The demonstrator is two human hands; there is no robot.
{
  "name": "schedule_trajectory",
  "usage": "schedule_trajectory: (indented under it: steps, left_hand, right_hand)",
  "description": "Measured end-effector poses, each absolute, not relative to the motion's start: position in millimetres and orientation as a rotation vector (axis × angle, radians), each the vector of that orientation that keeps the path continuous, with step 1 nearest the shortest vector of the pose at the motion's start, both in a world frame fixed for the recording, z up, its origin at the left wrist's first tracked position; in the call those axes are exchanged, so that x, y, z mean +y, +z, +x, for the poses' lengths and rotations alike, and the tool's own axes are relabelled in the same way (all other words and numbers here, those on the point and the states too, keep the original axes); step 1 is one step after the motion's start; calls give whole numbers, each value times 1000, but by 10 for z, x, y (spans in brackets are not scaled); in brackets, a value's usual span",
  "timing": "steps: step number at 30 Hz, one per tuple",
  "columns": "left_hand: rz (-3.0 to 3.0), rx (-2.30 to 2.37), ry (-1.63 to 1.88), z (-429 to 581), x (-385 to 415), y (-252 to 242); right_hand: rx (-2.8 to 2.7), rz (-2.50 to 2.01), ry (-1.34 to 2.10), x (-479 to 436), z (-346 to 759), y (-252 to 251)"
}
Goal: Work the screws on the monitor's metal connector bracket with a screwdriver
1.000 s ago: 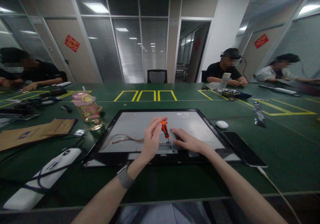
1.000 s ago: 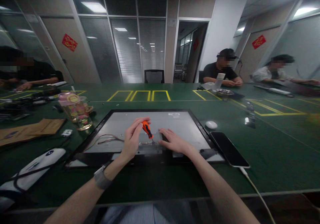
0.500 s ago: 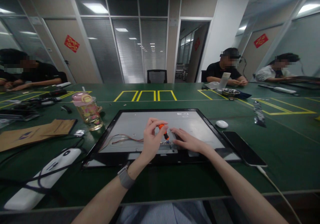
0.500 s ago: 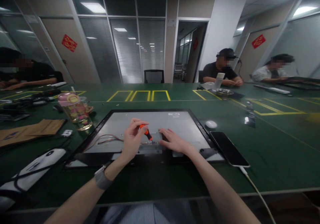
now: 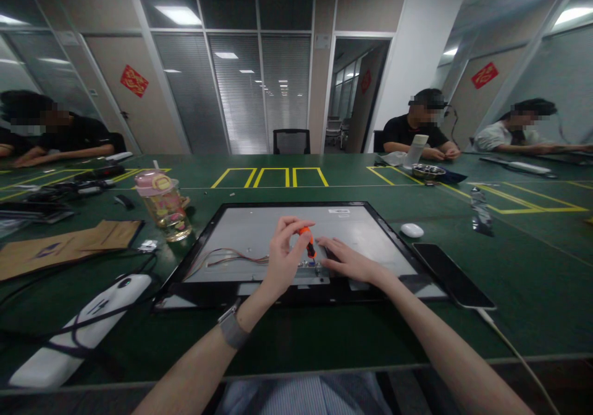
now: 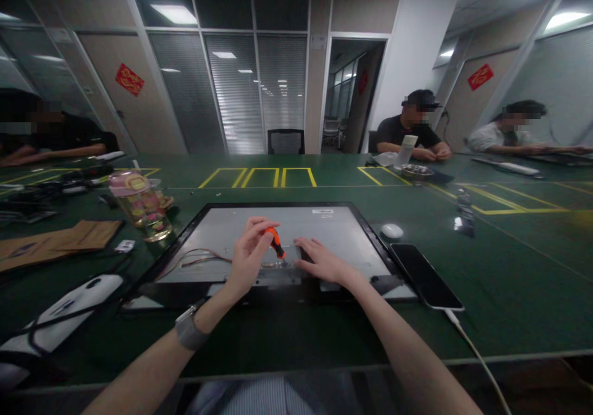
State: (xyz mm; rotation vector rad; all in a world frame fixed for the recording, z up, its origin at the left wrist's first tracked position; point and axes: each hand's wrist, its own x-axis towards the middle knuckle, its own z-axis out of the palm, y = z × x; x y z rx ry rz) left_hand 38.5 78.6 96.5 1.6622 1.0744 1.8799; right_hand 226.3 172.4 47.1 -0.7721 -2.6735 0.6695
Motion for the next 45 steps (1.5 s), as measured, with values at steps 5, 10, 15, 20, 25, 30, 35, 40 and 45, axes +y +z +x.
schedule_trajectory:
  steps: [5, 10, 15, 20, 25, 30, 35, 40, 45]
  left_hand:
    - [1659, 1079, 1866, 387, 776, 982]
    - [1638, 1003, 1807, 369, 770, 1000]
    - [1580, 974, 1767, 363, 788, 969]
    - [1620, 995, 1769, 372, 798, 957]
    - [1673, 1072, 1900, 388, 817, 945]
    - [1678, 1003, 1815, 386, 779, 959]
    - [1593, 985, 1799, 394, 781, 946]
    - [1651, 1109, 1902, 389, 827, 905]
    - [1652, 1094, 1889, 373, 809, 922]
  right_hand:
    - [-2682, -783, 678, 1728, 2263, 457]
    - [-2695, -801, 662, 1735, 2264, 452]
    - [-2686, -809, 658, 1735, 2263, 454]
    - [-2690, -827, 675, 1727, 2267, 462]
    - [-2693, -805, 688, 1713, 2267, 481]
    - [-2688, -818, 674, 1710, 2264, 495]
    - [-2704, -817, 668, 1739, 2270, 457]
    - [-2702, -829, 676, 1716, 2268, 485]
    - [-2696, -815, 678, 1688, 2263, 529]
